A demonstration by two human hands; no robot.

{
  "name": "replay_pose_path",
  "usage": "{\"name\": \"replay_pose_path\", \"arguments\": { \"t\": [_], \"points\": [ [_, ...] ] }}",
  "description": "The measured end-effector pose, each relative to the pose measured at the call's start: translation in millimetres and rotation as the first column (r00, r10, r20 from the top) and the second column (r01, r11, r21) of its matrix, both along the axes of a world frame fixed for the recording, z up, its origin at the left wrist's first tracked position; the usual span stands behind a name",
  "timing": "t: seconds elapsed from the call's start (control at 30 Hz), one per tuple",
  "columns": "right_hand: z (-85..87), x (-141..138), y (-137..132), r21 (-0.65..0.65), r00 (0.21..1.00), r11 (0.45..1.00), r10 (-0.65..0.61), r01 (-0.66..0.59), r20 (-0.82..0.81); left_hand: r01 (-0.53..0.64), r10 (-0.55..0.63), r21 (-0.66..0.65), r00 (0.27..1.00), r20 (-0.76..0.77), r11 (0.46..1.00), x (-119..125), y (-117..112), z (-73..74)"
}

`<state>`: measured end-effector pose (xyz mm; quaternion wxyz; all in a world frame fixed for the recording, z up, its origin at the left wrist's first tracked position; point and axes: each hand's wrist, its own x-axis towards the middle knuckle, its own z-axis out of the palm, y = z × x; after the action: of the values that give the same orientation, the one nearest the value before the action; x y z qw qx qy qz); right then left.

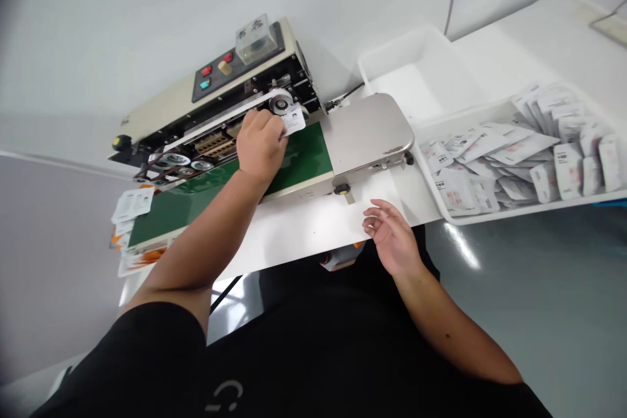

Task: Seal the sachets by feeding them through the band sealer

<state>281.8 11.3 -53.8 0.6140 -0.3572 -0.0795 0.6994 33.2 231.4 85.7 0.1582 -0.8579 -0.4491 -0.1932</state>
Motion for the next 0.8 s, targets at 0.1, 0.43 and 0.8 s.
{"name": "replay_pose_path", "arguments": {
  "t": [0.1,0.43,0.8],
  "points": [
    [-0.4,1.5,-1.1,0.004,1.000,1.000,0.003,-0.003,0.008,-0.053,0.053,-0.004,0.999,0.000,0.999,-13.8,-4.4,-0.1],
    [35.3,7.4,-19.2,0.095,0.985,0.995,-0.011,-0.005,0.171,0.046,-0.060,0.106,0.989,0.133,0.993,-50.1,-121.2,-17.9],
    [99.8,188.1,24.5,0.119,-0.282,0.991,-0.098,0.059,0.954,0.333,-0.291,-0.074,0.896,0.335,0.940,-64.4,-223.5,-112.8]
  ]
}}
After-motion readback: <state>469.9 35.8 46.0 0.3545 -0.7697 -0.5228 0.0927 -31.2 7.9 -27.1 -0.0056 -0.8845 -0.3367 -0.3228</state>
